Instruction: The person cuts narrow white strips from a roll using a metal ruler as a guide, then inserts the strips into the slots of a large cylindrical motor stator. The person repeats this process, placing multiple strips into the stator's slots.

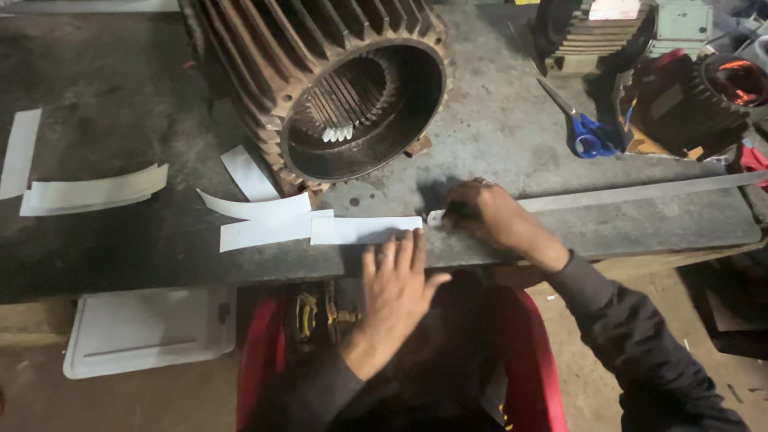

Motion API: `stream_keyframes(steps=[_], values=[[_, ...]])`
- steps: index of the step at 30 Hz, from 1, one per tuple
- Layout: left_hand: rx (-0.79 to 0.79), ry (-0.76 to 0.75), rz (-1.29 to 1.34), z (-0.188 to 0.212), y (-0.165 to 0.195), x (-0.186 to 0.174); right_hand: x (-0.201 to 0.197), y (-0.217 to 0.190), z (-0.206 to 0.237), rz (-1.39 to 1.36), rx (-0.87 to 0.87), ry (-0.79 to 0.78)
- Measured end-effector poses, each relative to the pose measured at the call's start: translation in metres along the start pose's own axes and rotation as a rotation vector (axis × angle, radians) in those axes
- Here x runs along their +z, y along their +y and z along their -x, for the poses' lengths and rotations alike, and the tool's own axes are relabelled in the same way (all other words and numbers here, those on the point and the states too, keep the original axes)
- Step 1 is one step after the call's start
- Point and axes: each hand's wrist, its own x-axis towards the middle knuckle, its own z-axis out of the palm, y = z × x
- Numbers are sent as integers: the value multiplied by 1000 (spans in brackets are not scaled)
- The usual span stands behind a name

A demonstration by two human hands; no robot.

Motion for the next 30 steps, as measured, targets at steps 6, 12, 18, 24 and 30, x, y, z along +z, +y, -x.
stream_keyframes(steps=[6,12,18,24,30], values=[[-44,-43,-30,5,20,2,32,-16,9,-17,83,168],[-4,9,-107,12,15,-7,43,-25,9,93,181,132],[-1,8,-128,16,19,-11,47,-25,13,180,93,138],[4,-3,-128,18,19,-9,50,-24,13,232,64,150],[15,35,-137,15,17,-6,51,-28,11,267,62,168]])
